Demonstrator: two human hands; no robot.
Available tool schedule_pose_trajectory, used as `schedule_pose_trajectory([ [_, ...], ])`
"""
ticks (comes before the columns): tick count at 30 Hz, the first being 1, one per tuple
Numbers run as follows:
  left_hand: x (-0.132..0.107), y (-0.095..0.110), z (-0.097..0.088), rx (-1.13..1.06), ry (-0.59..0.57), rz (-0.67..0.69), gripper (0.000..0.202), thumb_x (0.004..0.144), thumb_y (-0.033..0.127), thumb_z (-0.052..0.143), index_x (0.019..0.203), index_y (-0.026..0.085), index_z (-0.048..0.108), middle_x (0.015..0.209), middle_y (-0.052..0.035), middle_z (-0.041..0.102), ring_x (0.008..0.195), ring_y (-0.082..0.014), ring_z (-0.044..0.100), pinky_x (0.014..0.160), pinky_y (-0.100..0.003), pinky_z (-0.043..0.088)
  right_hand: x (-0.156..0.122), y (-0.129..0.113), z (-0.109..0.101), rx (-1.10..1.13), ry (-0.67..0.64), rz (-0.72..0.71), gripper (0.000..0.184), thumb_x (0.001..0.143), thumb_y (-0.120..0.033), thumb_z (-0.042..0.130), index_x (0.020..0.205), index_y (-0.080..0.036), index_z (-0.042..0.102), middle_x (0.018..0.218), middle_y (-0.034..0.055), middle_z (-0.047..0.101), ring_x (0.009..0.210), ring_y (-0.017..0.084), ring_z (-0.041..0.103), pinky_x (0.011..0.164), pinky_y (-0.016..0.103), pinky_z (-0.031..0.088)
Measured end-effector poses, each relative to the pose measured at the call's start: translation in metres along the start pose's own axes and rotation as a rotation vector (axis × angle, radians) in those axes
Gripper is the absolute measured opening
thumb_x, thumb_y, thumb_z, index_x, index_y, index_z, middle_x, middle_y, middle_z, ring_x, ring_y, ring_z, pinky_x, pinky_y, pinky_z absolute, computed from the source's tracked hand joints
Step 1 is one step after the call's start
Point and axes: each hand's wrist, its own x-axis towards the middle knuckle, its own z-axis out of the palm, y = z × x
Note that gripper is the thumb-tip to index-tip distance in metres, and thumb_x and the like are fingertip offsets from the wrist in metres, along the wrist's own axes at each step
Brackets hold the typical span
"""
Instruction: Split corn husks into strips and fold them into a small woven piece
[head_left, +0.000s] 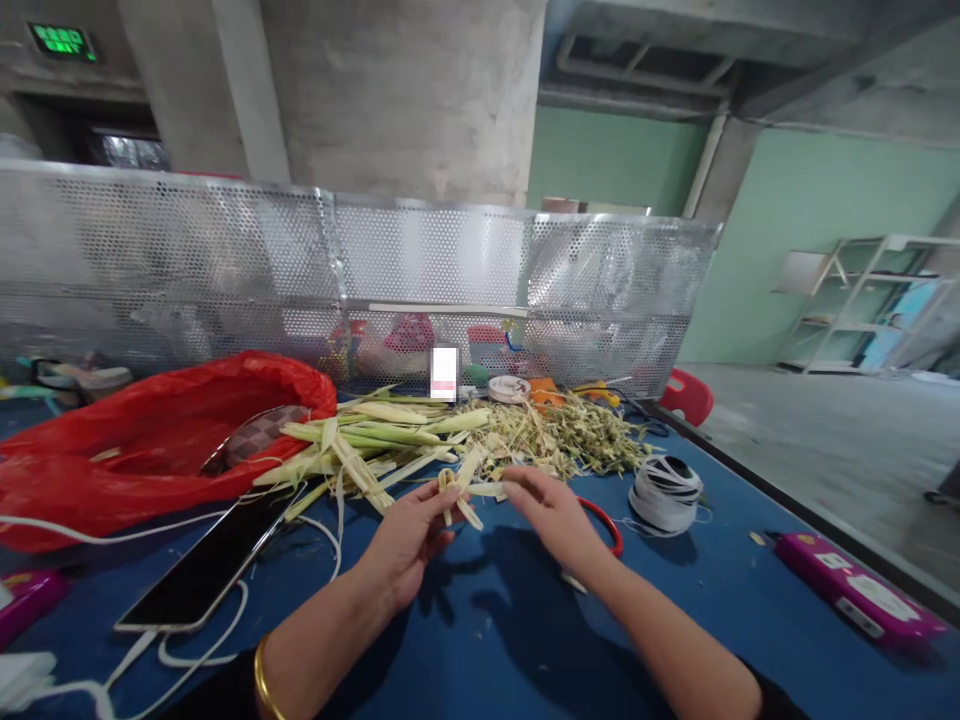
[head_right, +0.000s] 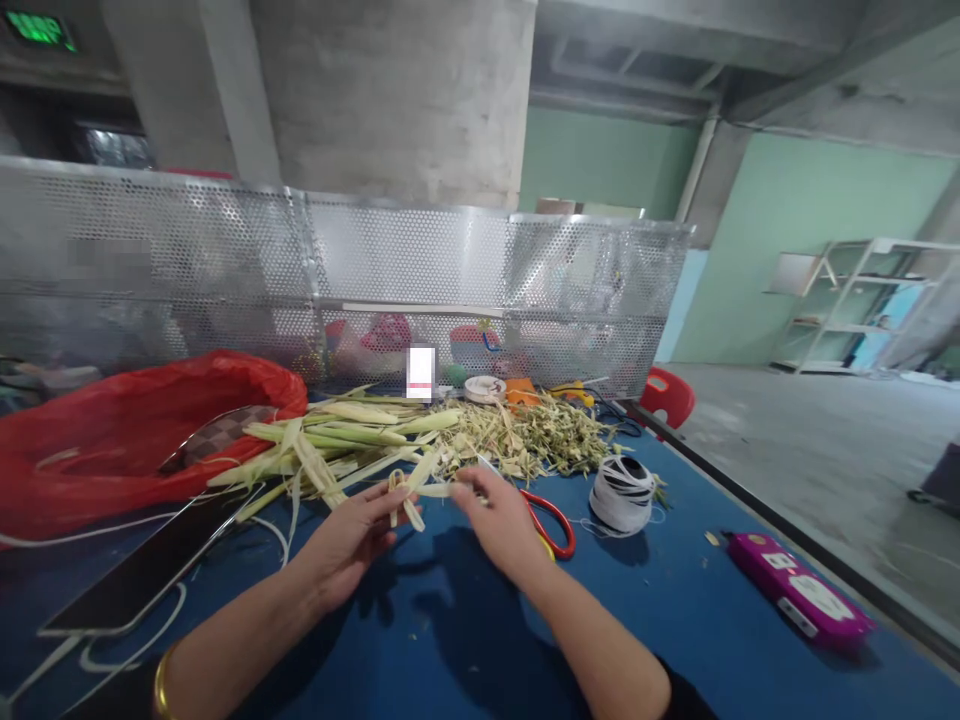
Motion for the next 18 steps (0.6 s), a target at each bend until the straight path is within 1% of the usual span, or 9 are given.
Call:
schedule_pose_trajectory([
  [2,-0.003,0.000,0.001,0.015,-0.033,0.004,0.026,0.067,0.018,0.074,0.091,0.015,0.067,0.083,-0.0052,0.070,0.060,-0.0089,0.062,0.040,-0.013,0.041,-0.004,-0.004,0.002,-0.038,-0.074,-0.051,0.030,0.079,-0.031,0.062,0.106,-0.020,0.063,0.103,0.0066,0.067,0.095,0.023,0.061,0.083,0.036,0.047],
  [3,-0.004,-0.001,0.002,0.031,-0.046,0.006,0.027,0.066,0.019,0.075,0.092,0.015,0.067,0.083,-0.0052,0.070,0.060,-0.0090,0.062,0.041,-0.013,0.041,-0.007,-0.007,0.003,-0.066,-0.080,-0.071,0.031,0.077,-0.028,0.063,0.107,-0.020,0.062,0.100,0.0063,0.068,0.092,0.023,0.062,0.082,0.036,0.047],
  [4,-0.006,-0.001,0.002,0.053,-0.055,0.010,0.028,0.066,0.021,0.075,0.092,0.015,0.068,0.082,-0.0052,0.069,0.061,-0.0090,0.061,0.042,-0.013,0.042,-0.010,-0.010,0.004,-0.094,-0.071,-0.087,0.030,0.077,-0.026,0.062,0.106,-0.020,0.062,0.095,0.0057,0.069,0.087,0.022,0.062,0.078,0.035,0.047],
  [6,-0.008,-0.002,0.003,0.118,-0.069,0.040,0.028,0.066,0.027,0.076,0.090,0.014,0.069,0.078,-0.0046,0.068,0.060,-0.0087,0.060,0.046,-0.014,0.043,-0.015,-0.015,0.004,-0.125,-0.044,-0.116,0.019,0.080,-0.025,0.059,0.098,-0.020,0.064,0.085,0.0042,0.069,0.077,0.020,0.062,0.071,0.032,0.047],
  [9,-0.011,-0.002,0.004,0.223,-0.108,0.115,0.030,0.065,0.033,0.075,0.087,0.014,0.070,0.072,-0.0029,0.066,0.058,-0.0079,0.057,0.050,-0.016,0.044,-0.018,-0.021,0.002,-0.093,0.023,-0.207,0.008,0.082,-0.026,0.059,0.085,-0.021,0.065,0.084,0.0037,0.069,0.079,0.019,0.061,0.074,0.031,0.045],
  [11,-0.013,-0.003,0.005,0.270,-0.141,0.150,0.031,0.065,0.036,0.074,0.085,0.014,0.069,0.068,-0.0013,0.064,0.056,-0.0077,0.055,0.050,-0.017,0.044,-0.019,-0.025,0.002,0.017,0.035,-0.230,0.005,0.080,-0.025,0.063,0.082,-0.022,0.066,0.082,0.0028,0.069,0.079,0.018,0.061,0.074,0.030,0.045],
  [14,-0.013,-0.004,0.006,0.322,-0.182,0.171,0.034,0.063,0.040,0.074,0.085,0.014,0.067,0.065,-0.0008,0.063,0.056,-0.0088,0.055,0.050,-0.018,0.044,-0.020,-0.031,0.003,0.237,0.048,-0.182,0.005,0.077,-0.026,0.066,0.076,-0.021,0.068,0.078,0.0024,0.066,0.074,0.017,0.059,0.067,0.028,0.046],
  [16,-0.012,-0.006,0.007,0.340,-0.173,0.184,0.037,0.061,0.041,0.075,0.083,0.015,0.064,0.064,-0.0008,0.064,0.055,-0.0103,0.056,0.049,-0.020,0.045,-0.019,-0.035,0.004,0.366,0.042,-0.096,0.011,0.078,-0.029,0.063,0.074,-0.020,0.067,0.078,0.0029,0.065,0.068,0.016,0.059,0.065,0.028,0.047],
  [18,-0.011,-0.009,0.008,0.362,-0.151,0.201,0.037,0.059,0.042,0.076,0.080,0.015,0.061,0.060,-0.0002,0.064,0.053,-0.0117,0.057,0.048,-0.021,0.045,-0.019,-0.038,0.006,0.462,0.001,0.003,0.017,0.081,-0.032,0.057,0.074,-0.019,0.066,0.071,0.0021,0.064,0.061,0.014,0.058,0.063,0.028,0.048],
])
